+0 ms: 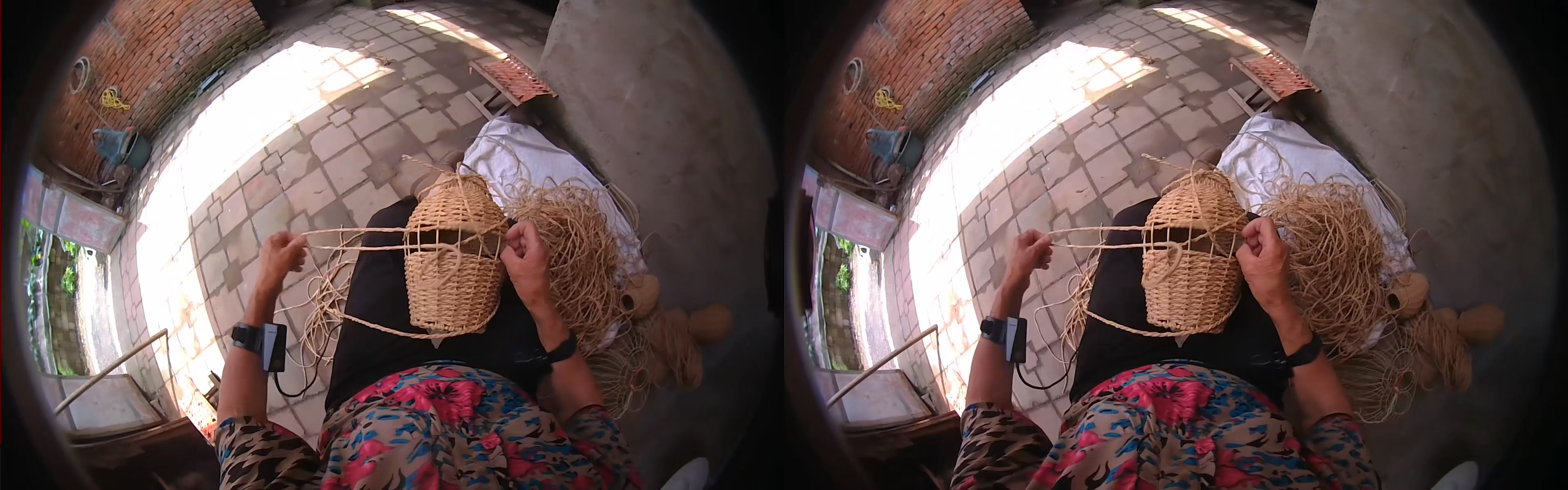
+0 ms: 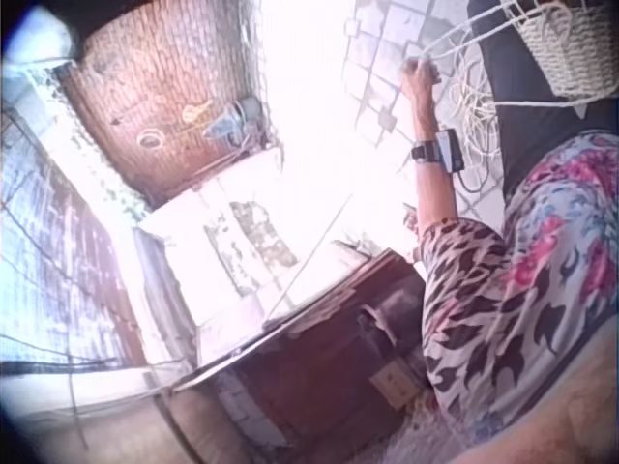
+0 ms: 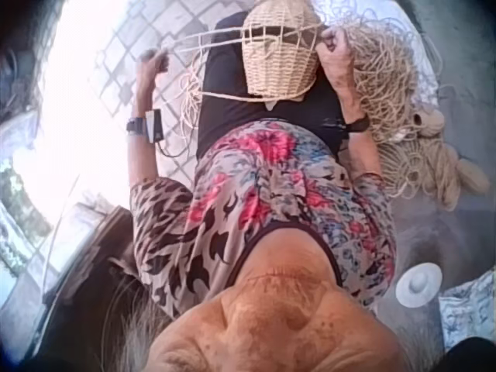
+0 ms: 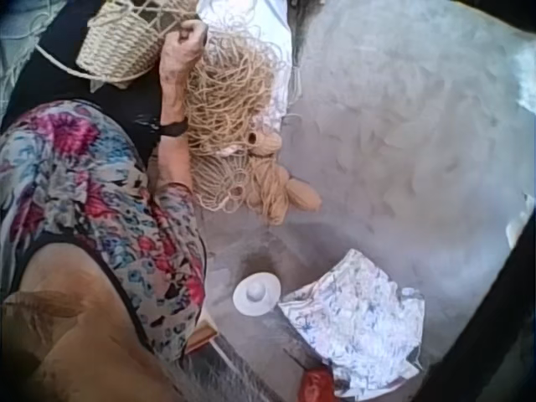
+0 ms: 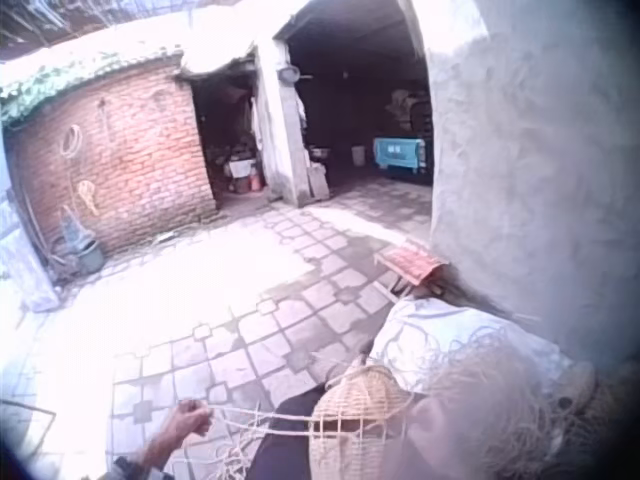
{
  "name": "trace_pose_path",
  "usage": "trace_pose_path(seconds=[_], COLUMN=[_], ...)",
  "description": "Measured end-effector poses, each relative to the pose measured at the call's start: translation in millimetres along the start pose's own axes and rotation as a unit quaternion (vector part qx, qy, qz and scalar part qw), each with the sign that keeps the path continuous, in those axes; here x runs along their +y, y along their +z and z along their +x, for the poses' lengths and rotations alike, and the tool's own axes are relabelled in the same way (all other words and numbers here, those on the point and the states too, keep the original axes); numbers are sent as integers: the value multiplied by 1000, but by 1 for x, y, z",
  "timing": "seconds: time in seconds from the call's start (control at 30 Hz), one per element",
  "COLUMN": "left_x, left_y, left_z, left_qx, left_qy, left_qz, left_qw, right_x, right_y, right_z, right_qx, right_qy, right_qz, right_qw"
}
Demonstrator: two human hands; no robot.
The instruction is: The recorder is weaving a basket out of natural fiber twine.
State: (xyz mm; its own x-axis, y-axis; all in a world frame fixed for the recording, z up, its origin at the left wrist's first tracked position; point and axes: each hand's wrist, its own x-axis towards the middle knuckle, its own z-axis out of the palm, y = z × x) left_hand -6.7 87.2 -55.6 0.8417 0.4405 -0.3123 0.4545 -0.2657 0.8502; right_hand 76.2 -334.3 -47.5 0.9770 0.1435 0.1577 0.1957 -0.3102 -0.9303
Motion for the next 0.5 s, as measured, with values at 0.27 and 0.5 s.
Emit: trace_pose_path(seconds=[0.27,0.5], left_x=[-59,89], left_y=[-138,93], left_z=[-25,-63], left_qx=[232,-228], left_qy=[-71,119], left_qz=[472,13], left_qw=[848,966], right_x=[1,1], right_y=[-2,0], right_z=[3,-1], right_qx=[-20,-21], right_qy=[8,28], right_qz=[6,18], right_qw=[1000,999])
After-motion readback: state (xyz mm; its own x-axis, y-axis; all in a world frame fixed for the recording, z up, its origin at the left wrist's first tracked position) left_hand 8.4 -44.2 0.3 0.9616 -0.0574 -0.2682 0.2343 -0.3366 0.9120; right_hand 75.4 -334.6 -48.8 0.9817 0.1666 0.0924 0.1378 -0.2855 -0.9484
